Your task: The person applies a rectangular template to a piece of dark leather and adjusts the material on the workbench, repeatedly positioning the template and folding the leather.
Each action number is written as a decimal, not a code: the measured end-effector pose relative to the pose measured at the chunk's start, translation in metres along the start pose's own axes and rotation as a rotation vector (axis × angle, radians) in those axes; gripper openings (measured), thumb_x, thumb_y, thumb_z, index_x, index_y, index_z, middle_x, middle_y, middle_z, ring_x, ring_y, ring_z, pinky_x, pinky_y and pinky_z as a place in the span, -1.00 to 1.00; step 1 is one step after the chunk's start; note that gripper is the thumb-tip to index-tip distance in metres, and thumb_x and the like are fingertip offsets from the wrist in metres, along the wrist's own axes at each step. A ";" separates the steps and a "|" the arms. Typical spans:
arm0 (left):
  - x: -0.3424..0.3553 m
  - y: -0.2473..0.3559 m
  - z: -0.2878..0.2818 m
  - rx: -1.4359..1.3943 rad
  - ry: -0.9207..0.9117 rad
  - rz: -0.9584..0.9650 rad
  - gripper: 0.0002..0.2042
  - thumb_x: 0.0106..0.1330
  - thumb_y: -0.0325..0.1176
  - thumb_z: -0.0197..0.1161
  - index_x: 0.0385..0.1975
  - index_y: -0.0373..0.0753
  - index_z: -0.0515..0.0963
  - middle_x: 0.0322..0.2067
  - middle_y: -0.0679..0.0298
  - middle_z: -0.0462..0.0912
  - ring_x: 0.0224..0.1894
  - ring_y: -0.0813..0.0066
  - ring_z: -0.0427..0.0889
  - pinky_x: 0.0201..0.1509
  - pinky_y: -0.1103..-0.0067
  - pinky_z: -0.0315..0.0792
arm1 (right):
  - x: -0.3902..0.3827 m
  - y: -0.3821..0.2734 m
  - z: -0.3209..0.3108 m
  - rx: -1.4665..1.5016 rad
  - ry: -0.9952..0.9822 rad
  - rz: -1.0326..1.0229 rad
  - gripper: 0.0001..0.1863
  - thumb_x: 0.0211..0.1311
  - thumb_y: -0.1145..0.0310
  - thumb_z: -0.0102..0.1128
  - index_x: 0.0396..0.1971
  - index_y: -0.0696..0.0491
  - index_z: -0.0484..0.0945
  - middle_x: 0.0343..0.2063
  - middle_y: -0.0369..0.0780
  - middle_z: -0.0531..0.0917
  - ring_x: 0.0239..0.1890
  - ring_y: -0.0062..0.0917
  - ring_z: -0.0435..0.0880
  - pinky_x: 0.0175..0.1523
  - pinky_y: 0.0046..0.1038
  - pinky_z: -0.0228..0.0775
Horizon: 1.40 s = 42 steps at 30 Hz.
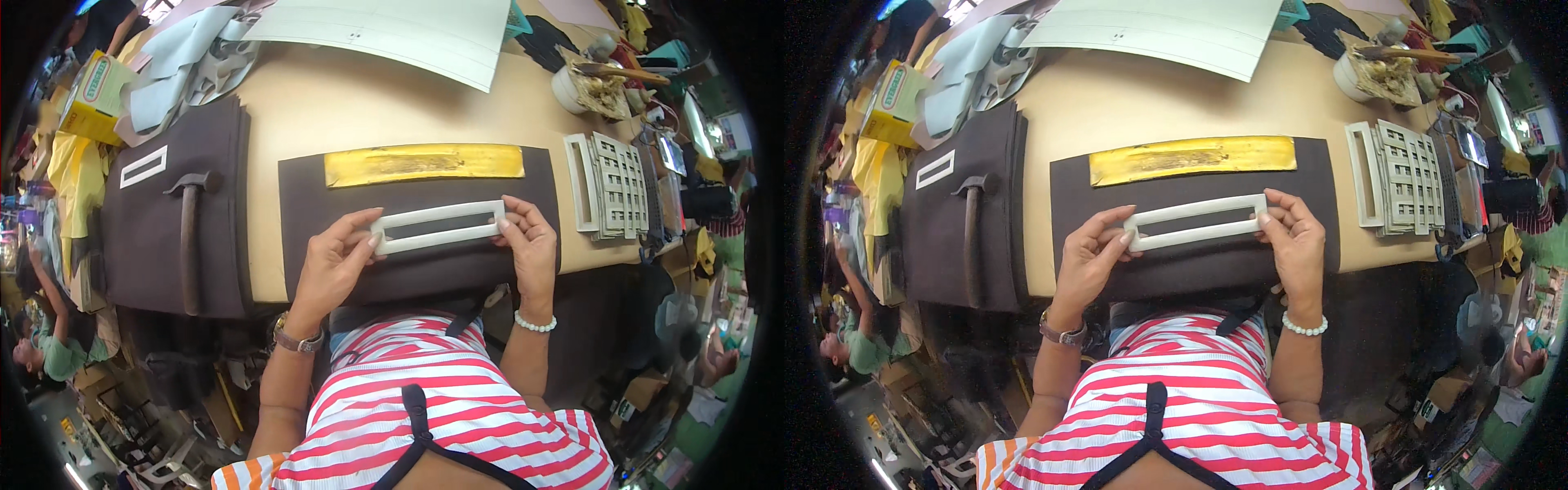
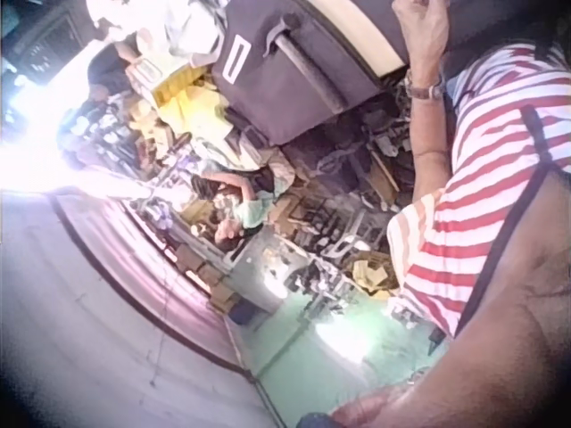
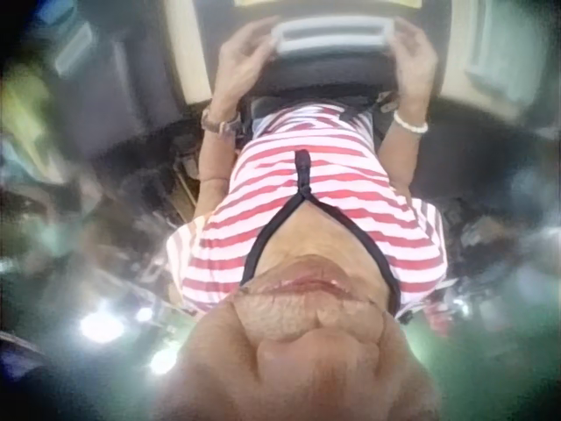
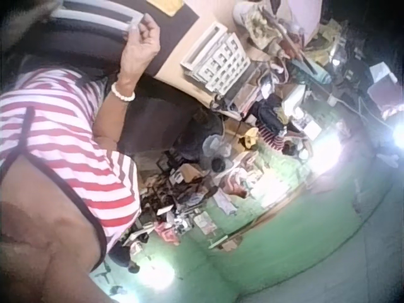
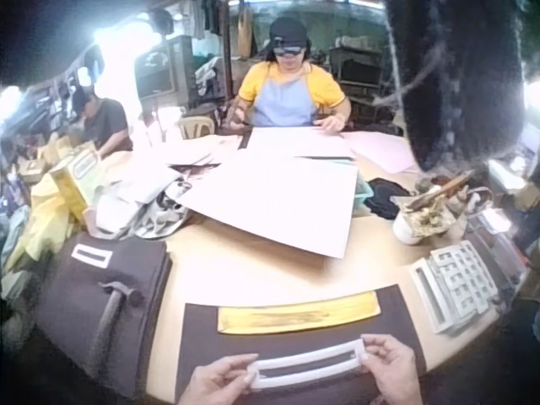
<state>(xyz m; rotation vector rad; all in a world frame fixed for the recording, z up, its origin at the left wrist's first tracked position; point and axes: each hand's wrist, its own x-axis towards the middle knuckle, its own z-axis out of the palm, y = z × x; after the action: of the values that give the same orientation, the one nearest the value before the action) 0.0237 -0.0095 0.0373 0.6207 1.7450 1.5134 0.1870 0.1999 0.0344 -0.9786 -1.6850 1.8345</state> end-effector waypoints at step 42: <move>0.058 -0.006 -0.025 0.682 0.099 0.390 -0.37 -0.02 -0.57 0.35 0.16 -0.28 0.36 -0.19 0.12 0.56 -0.09 0.26 0.52 0.05 0.44 0.38 | 0.028 0.010 0.027 -0.453 0.310 -0.162 -0.66 0.03 0.56 0.26 -0.15 0.29 0.50 -0.53 -0.23 0.62 -0.55 -0.67 0.52 -0.40 -0.59 0.41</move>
<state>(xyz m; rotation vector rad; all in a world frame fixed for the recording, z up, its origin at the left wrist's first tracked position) -0.0307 0.0183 0.0204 1.3056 2.3287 1.1694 0.1496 0.2017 0.0194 -1.1905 -1.9486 1.1484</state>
